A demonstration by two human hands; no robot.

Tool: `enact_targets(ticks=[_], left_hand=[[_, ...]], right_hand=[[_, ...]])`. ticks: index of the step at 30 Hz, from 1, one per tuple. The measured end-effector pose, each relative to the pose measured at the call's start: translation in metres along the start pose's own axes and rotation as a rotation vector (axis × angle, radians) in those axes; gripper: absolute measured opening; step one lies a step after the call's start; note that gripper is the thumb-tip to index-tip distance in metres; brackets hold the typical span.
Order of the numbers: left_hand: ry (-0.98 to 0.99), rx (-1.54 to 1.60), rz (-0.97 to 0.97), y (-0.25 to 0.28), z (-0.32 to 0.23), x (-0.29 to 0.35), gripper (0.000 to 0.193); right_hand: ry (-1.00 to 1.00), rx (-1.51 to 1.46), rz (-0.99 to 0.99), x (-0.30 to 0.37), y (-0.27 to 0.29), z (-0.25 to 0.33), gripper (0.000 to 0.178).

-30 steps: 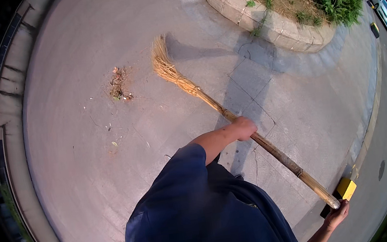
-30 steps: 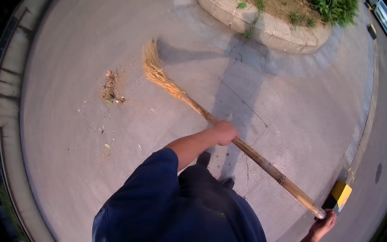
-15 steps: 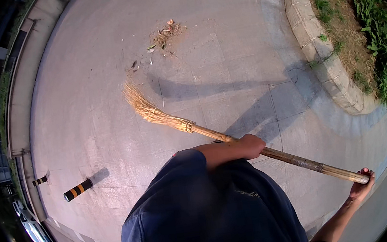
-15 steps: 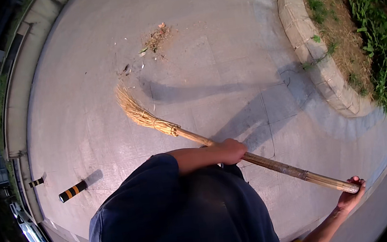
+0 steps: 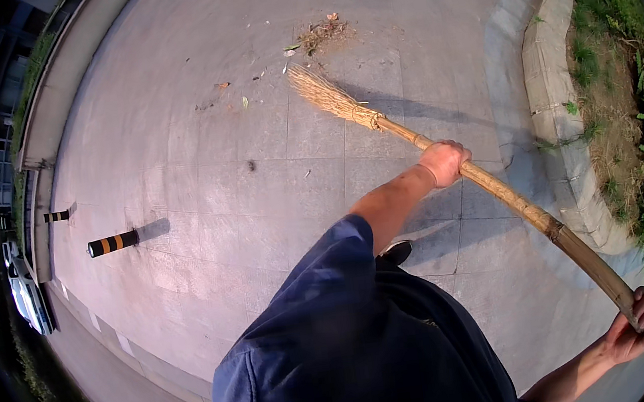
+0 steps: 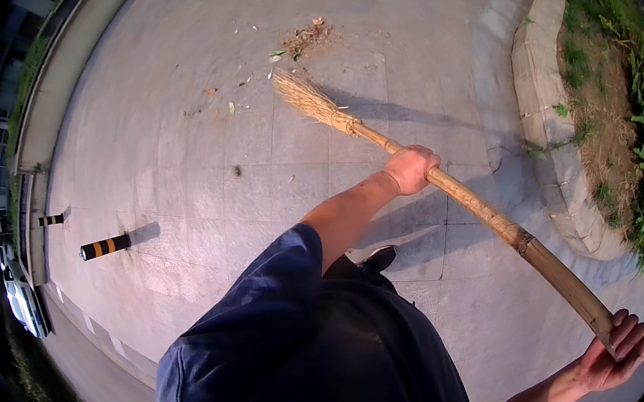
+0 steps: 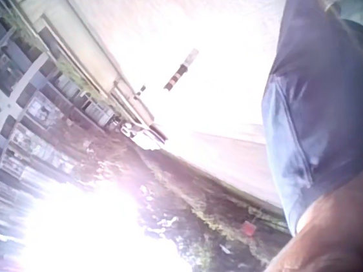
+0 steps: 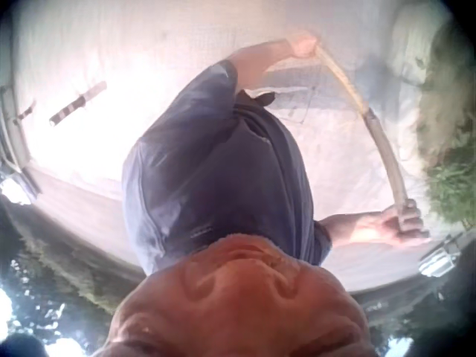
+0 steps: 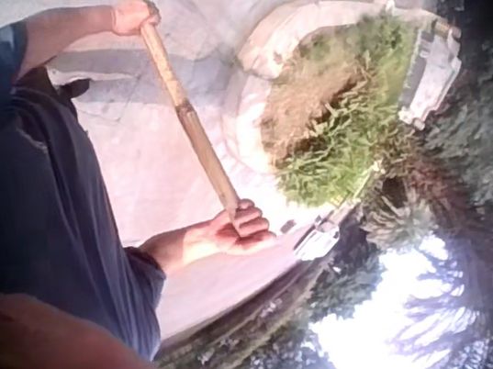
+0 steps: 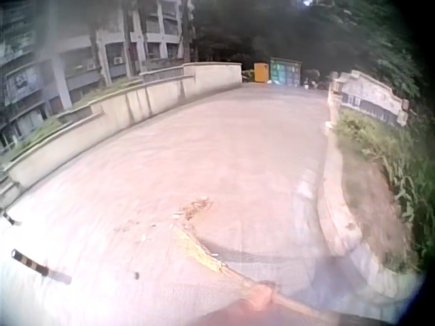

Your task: The person sweeps debris across the outdoor paved walkway using a broom.

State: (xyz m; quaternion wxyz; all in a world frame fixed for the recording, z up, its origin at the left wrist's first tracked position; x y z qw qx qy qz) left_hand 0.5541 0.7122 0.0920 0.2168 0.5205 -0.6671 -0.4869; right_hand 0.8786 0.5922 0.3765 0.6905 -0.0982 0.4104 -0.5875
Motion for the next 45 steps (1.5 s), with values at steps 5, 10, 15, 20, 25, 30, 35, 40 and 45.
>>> enact_targets(ticks=[5, 10, 15, 20, 25, 30, 35, 40, 45], left_hand=[[-0.125, -0.097, -0.105, 0.044, -0.032, -0.038, 0.015], [-0.019, -0.109, 0.067, 0.0, -0.023, 0.011, 0.017], [0.175, -0.073, 0.276, -0.036, -0.027, 0.087, 0.017], [0.346, -0.075, 0.379, -0.05, 0.012, 0.145, 0.019], [0.319, -0.092, 0.245, -0.027, 0.062, 0.09, 0.019], [0.181, -0.123, 0.225, -0.003, 0.136, -0.008, 0.016], [0.133, -0.21, 0.114, 0.043, 0.213, -0.12, 0.014], [-0.008, -0.225, -0.02, 0.089, 0.182, -0.192, 0.015], [-0.149, -0.052, 0.252, 0.073, 0.135, -0.176, 0.014]], right_hand=[[0.224, -0.097, -0.293, -0.026, 0.059, 0.057, 0.013], [-0.018, -0.132, -0.064, -0.008, 0.088, 0.017, 0.012], [-0.107, -0.204, -0.307, -0.033, 0.148, -0.051, 0.011], [-0.282, -0.127, -0.228, -0.046, 0.081, -0.132, 0.01], [-0.219, 0.007, -0.259, -0.092, 0.035, -0.151, 0.009], [-0.105, 0.123, -0.226, -0.109, -0.006, -0.162, 0.016], [0.025, 0.411, -0.162, -0.105, -0.07, -0.199, 0.014], [0.187, 0.304, 0.003, -0.134, -0.068, -0.153, 0.039], [0.285, 0.27, -0.552, -0.145, 0.003, -0.093, 0.042]])
Point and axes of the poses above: each hand's wrist, its own x-axis away from the middle knuckle, its own y-axis out of the back of the hand, z = x × y, the point moved 3 cm from there along -x, towards the middle knuckle, and after that the axes turned 14 degrees about -x, right-handed, at the moved point
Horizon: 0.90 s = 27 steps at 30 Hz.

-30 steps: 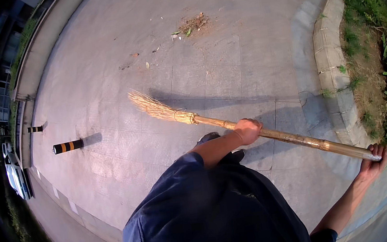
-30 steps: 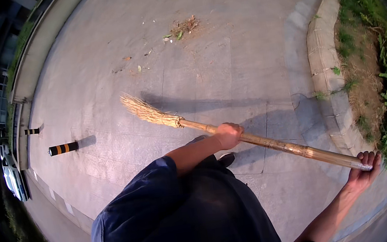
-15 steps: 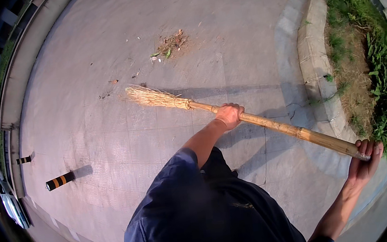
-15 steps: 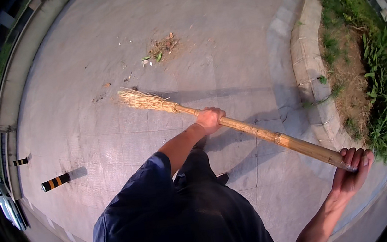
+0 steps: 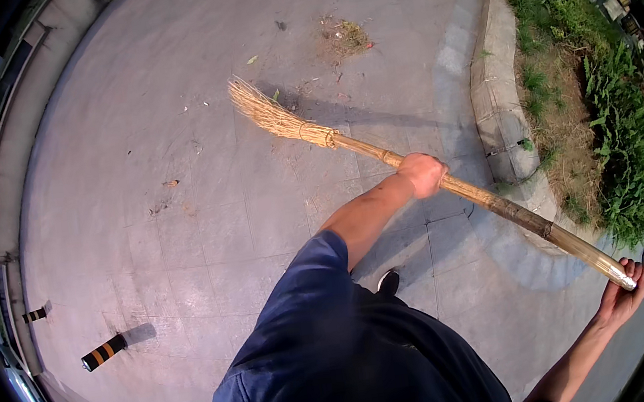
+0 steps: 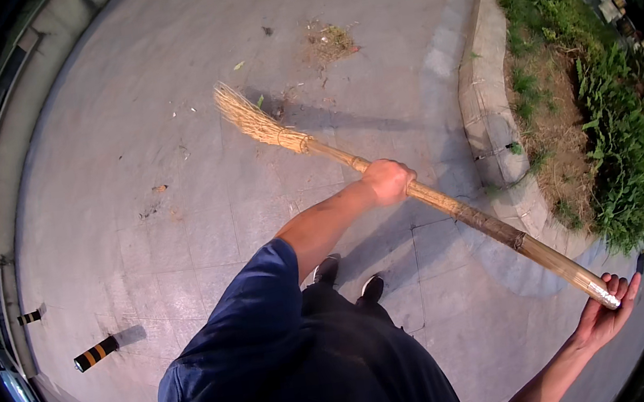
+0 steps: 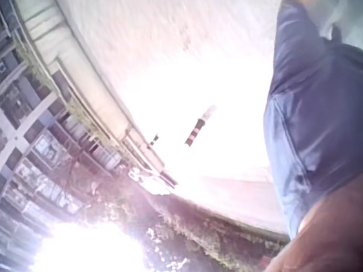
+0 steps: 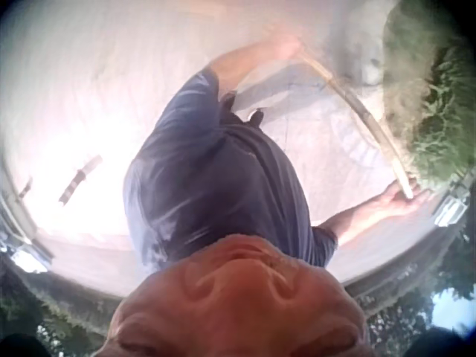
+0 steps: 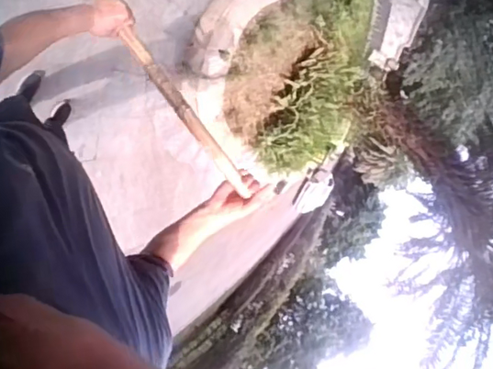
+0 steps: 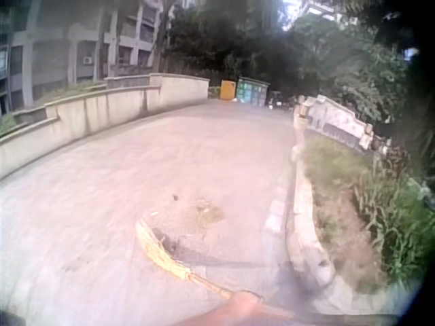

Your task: The person sweeps debris across the outdoor paved walkway using a broom.

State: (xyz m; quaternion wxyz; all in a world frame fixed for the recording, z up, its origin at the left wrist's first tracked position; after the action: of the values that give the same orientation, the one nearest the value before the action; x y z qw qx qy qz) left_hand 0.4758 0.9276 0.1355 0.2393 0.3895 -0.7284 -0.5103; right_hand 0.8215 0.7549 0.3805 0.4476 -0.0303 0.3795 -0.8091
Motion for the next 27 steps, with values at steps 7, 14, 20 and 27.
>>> enact_targets(ticks=[7, 14, 20, 27], left_hand=[[0.001, 0.09, 0.127, -0.053, -0.05, 0.035, 0.016], [0.162, 0.218, 0.171, -0.073, -0.074, 0.002, 0.022], [0.144, 0.112, 0.054, -0.043, -0.015, -0.094, 0.017], [0.089, -0.092, -0.245, 0.016, 0.019, -0.16, 0.013]], right_hand=[[-0.127, -0.209, 0.04, -0.092, 0.051, -0.034, 0.025], [-0.312, -0.069, 0.244, -0.184, 0.0, -0.069, 0.016], [-0.203, -0.107, 0.292, -0.153, -0.026, -0.05, 0.018], [-0.06, -0.269, 0.543, -0.168, -0.003, -0.047, 0.027]])
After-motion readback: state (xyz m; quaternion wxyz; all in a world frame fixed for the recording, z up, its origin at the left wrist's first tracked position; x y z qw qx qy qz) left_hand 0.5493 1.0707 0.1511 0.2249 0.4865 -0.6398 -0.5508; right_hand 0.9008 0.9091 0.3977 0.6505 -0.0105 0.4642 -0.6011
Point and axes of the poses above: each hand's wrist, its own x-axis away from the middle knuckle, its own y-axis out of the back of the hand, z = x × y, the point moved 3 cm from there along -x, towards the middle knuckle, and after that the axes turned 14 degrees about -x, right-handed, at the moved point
